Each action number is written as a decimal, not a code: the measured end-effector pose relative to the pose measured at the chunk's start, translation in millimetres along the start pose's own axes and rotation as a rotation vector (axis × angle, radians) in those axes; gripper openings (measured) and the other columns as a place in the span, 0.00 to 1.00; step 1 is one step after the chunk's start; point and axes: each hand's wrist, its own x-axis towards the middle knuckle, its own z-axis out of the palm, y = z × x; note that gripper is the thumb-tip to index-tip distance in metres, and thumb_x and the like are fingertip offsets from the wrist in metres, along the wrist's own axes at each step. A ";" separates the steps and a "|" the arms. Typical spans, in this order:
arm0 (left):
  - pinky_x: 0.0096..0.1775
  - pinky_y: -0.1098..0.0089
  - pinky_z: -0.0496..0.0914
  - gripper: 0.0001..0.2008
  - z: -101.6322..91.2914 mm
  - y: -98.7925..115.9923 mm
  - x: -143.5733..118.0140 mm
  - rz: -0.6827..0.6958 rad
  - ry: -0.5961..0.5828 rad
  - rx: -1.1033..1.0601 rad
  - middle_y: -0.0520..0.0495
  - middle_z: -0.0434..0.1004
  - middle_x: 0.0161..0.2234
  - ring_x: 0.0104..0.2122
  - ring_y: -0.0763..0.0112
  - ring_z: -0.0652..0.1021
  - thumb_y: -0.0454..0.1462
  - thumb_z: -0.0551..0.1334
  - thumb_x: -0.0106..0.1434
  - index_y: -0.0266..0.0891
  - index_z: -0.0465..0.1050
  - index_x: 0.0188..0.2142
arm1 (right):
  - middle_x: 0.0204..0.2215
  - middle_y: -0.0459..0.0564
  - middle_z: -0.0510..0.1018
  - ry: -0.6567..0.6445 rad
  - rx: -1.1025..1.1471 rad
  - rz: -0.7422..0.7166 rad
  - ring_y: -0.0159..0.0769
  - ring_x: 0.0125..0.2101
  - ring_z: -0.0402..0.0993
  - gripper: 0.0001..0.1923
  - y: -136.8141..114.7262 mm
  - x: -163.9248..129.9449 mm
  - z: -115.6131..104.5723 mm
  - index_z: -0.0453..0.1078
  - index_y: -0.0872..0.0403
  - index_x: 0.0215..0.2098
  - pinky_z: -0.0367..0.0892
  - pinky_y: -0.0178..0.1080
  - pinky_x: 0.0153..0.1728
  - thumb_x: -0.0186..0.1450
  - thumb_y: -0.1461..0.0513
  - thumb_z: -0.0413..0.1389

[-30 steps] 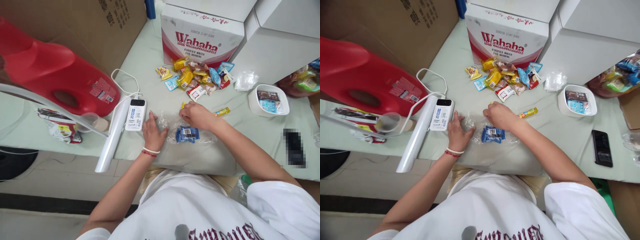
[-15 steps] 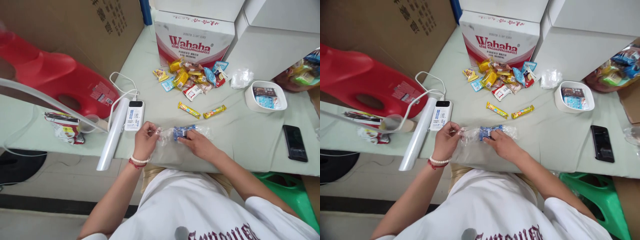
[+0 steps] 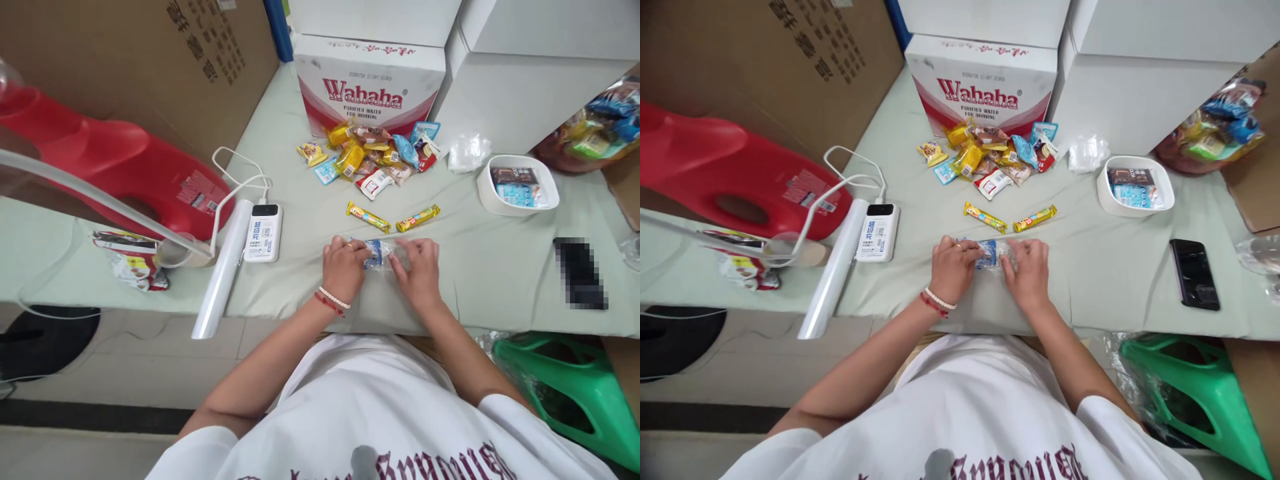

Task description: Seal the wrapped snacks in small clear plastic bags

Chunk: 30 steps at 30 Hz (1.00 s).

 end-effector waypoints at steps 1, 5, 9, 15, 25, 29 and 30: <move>0.50 0.50 0.66 0.15 1.9 0.2 -0.7 -0.029 0.033 0.014 0.45 0.82 0.49 0.50 0.51 0.72 0.31 0.58 0.69 0.49 0.84 0.40 | 0.52 0.64 0.72 0.046 -0.092 0.064 0.57 0.56 0.64 0.17 3.3 2.1 0.2 0.75 0.55 0.54 0.66 0.59 0.56 0.69 0.57 0.59; 0.53 0.50 0.66 0.23 12.3 -2.1 2.0 -0.226 0.219 0.007 0.36 0.73 0.57 0.57 0.46 0.69 0.37 0.68 0.60 0.44 0.76 0.56 | 0.56 0.63 0.71 -0.077 -0.150 0.100 0.56 0.55 0.66 0.08 2.0 6.2 4.8 0.76 0.54 0.43 0.68 0.54 0.54 0.68 0.60 0.58; 0.55 0.48 0.66 0.25 18.5 -6.8 3.9 -0.264 0.161 0.000 0.36 0.75 0.51 0.55 0.45 0.72 0.43 0.70 0.58 0.41 0.73 0.55 | 0.42 0.55 0.76 -0.171 0.071 0.079 0.44 0.40 0.73 0.12 -21.8 3.6 10.9 0.74 0.51 0.44 0.71 0.44 0.43 0.73 0.59 0.49; 0.49 0.51 0.71 0.17 15.5 2.0 -12.8 0.104 0.472 -0.135 0.36 0.71 0.45 0.47 0.51 0.74 0.34 0.61 0.63 0.38 0.72 0.52 | 0.46 0.52 0.80 -0.261 0.828 0.171 0.42 0.47 0.76 0.16 -43.3 -1.5 10.7 0.74 0.49 0.52 0.71 0.44 0.51 0.74 0.52 0.51; 0.64 0.45 0.68 0.39 22.4 -8.8 -58.7 0.461 0.070 -0.582 0.31 0.62 0.68 0.68 0.49 0.65 0.35 0.59 0.68 0.41 0.45 0.74 | 0.42 0.47 0.80 0.276 1.000 0.665 0.37 0.41 0.77 0.16 33.0 4.0 -28.0 0.73 0.50 0.42 0.75 0.40 0.44 0.60 0.52 0.65; 0.58 0.50 0.75 0.29 9.7 -52.7 -79.8 0.299 0.085 -0.437 0.36 0.71 0.60 0.60 0.53 0.74 0.34 0.59 0.70 0.44 0.58 0.68 | 0.48 0.47 0.77 0.698 0.669 0.558 0.32 0.39 0.77 0.15 122.1 66.3 -118.2 0.68 0.49 0.49 0.75 0.40 0.41 0.64 0.64 0.58; 0.55 0.52 0.78 0.26 6.3 -62.2 -84.6 0.248 0.096 -0.422 0.37 0.72 0.58 0.58 0.55 0.75 0.34 0.59 0.70 0.44 0.61 0.66 | 0.46 0.48 0.77 0.726 0.593 0.608 0.30 0.35 0.76 0.15 143.5 84.4 -140.2 0.67 0.50 0.49 0.74 0.39 0.38 0.65 0.68 0.54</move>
